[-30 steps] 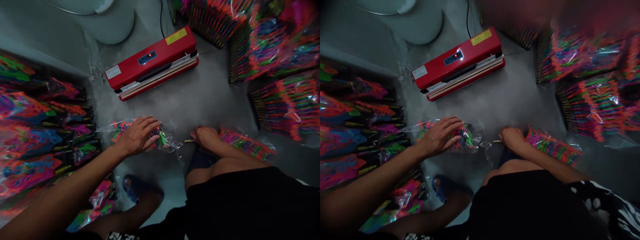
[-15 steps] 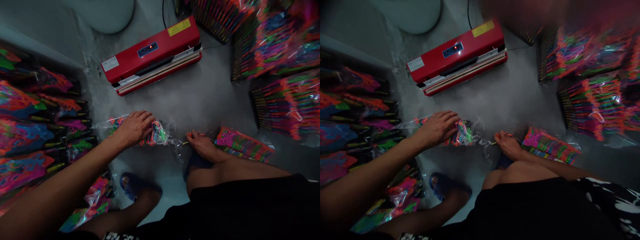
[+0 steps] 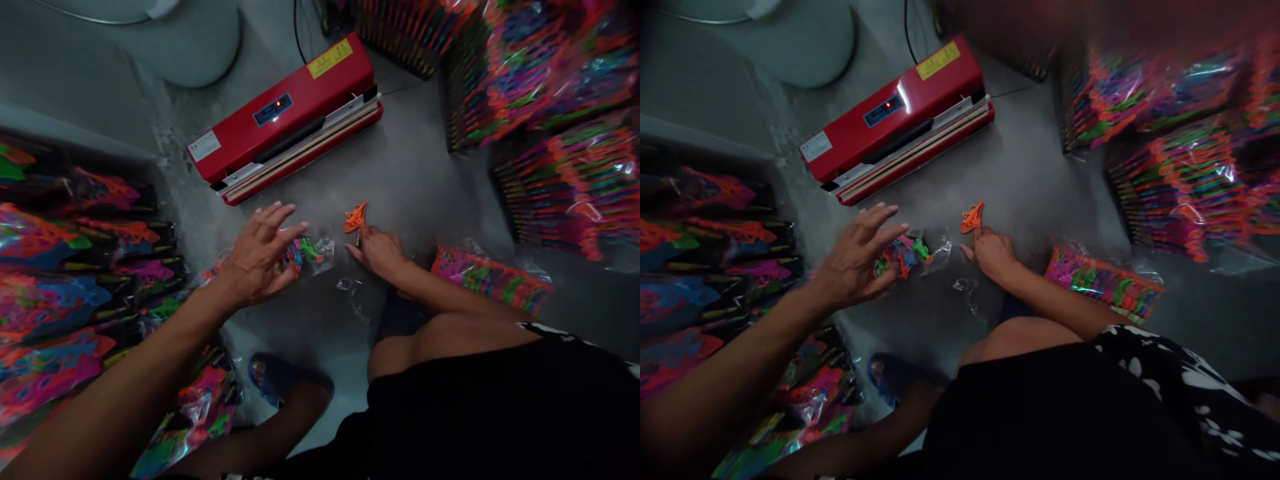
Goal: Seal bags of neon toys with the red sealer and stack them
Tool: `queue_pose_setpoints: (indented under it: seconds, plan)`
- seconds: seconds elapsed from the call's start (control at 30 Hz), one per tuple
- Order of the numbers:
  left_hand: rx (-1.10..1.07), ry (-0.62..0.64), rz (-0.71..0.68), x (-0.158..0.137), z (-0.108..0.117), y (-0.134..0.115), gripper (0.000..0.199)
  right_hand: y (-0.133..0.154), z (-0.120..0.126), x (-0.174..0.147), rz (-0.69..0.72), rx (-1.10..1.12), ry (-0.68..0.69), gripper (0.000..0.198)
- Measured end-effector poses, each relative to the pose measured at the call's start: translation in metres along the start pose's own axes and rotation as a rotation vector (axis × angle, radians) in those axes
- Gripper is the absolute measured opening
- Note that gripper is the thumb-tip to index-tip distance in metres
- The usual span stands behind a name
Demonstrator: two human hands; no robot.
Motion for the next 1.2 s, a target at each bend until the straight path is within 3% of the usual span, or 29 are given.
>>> queue_pose_setpoints:
  seconds: [0.1, 0.2, 0.33, 0.43, 0.67, 0.8, 0.93, 1.07, 1.2]
  plan:
    - [-0.004, 0.105, -0.129, 0.024, -0.01, -0.023, 0.062, -0.005, -0.014, 0.005, -0.088, 0.059, 0.058, 0.056]
    - [-0.016, 0.178, -0.145, 0.041, -0.029, -0.035, 0.063, -0.015, -0.015, 0.013, -0.176, 0.142, 0.049, 0.045]
    - [0.006, 0.227, -0.125, 0.048, -0.043, -0.04, 0.03, -0.026, -0.012, 0.026, -0.228, 0.211, 0.069, 0.037]
    - [0.038, 0.248, -0.055, 0.042, -0.038, -0.032, 0.015, -0.028, -0.012, 0.036, -0.201, 0.328, 0.091, 0.027]
    - [0.086, 0.214, 0.137, 0.007, -0.021, -0.002, 0.015, -0.017, -0.012, 0.042, -0.106, 0.953, 0.148, 0.008]
    - [0.096, 0.204, 0.163, 0.004, -0.025, -0.004, 0.033, 0.004, -0.008, 0.039, 0.066, 1.159, 0.07, 0.012]
    - [0.125, 0.265, 0.155, 0.011, -0.033, -0.008, 0.051, 0.031, -0.007, 0.04, 0.31, 1.077, -0.041, 0.015]
    - [0.153, 0.293, 0.168, 0.014, -0.036, -0.007, 0.045, 0.052, -0.013, 0.041, 0.531, 0.854, -0.053, 0.012]
    - [0.128, 0.274, 0.183, 0.015, -0.037, -0.003, 0.043, 0.051, -0.02, 0.042, 0.504, 0.715, -0.042, 0.01]
Point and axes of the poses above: each hand's wrist, its own x-axis towards the middle knuckle, its own z-axis out of the back of the hand, y = z × x, the point moved 7 cm from there along x, towards the middle knuckle, and after that the axes turned 8 degrees about -z, right-handed, at the moved point
